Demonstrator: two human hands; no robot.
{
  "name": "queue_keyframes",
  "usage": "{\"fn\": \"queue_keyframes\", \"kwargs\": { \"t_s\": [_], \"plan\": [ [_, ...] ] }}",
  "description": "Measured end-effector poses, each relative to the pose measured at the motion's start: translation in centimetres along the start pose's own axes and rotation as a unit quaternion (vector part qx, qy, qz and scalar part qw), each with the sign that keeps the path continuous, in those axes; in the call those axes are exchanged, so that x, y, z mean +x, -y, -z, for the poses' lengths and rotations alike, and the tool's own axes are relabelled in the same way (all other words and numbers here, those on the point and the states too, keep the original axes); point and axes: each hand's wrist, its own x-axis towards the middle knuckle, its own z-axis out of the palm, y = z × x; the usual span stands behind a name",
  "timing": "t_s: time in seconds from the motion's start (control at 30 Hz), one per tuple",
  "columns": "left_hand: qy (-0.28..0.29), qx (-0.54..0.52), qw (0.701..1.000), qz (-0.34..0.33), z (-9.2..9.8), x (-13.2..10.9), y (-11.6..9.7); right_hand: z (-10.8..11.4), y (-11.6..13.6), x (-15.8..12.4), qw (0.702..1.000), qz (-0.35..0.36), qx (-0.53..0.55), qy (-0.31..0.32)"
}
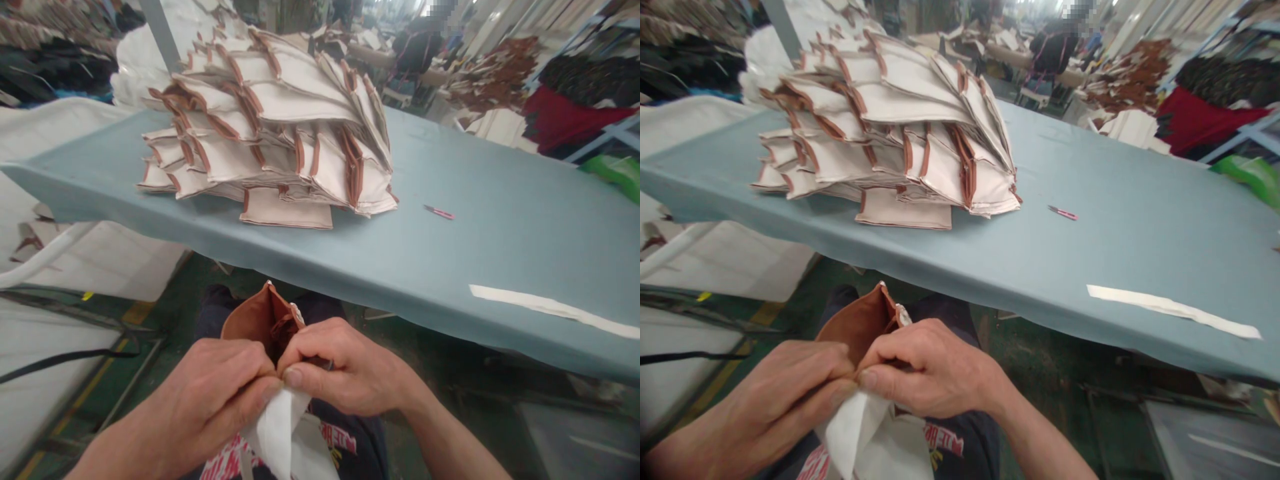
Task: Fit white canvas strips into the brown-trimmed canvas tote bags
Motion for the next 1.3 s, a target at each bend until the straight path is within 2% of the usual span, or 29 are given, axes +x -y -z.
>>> {"fn": "queue_keyframes", "kwargs": {
  "t_s": [0.13, 0.23, 0.3, 0.4, 0.47, 0.53, 0.67, 0.8, 0.93, 1.13, 1.3],
  "plan": [
    [-0.003, -0.025, 0.998, 0.05, -0.2, -0.2, -0.5, -0.3, -0.2, 0.0, 0.999, 0.035, -0.011, -0.013],
    [-0.017, -0.119, 0.986, 0.116, -0.9, -0.2, -0.9, -0.8, -0.4, 0.1, 0.997, 0.072, -0.01, -0.027],
    [-0.018, -0.229, 0.958, 0.173, -1.6, 0.0, -1.0, -1.2, -0.4, 0.1, 0.995, 0.089, -0.014, -0.038],
    [-0.005, -0.393, 0.886, 0.245, -2.4, 0.4, -0.9, -1.4, -0.5, 0.1, 0.994, 0.091, -0.018, -0.059],
    [-0.006, -0.432, 0.864, 0.26, -2.6, 0.6, -0.6, -1.4, -0.6, 0.0, 0.993, 0.084, -0.009, -0.079],
    [-0.007, -0.409, 0.878, 0.247, -2.6, 0.5, -0.2, -1.3, -0.7, -0.1, 0.994, 0.067, 0.001, -0.089],
    [0.002, -0.308, 0.933, 0.184, -2.1, -0.3, 0.5, -1.4, -0.8, -0.2, 0.996, 0.052, -0.007, -0.074],
    [-0.007, -0.256, 0.958, 0.132, -1.9, -1.1, 1.2, -1.6, -0.8, -0.1, 0.995, 0.047, -0.022, -0.087],
    [-0.001, -0.235, 0.964, 0.126, -1.6, -0.7, 1.2, -1.6, -0.6, -0.1, 0.995, 0.024, -0.053, -0.085],
    [0.069, -0.256, 0.949, 0.172, -0.3, 0.6, 0.1, -1.7, -0.2, -0.1, 0.989, 0.045, -0.105, -0.093],
    [0.052, -0.264, 0.946, 0.179, -0.4, 0.4, 0.6, -1.8, -0.5, 0.1, 0.993, 0.037, -0.057, -0.099]
  ]
}}
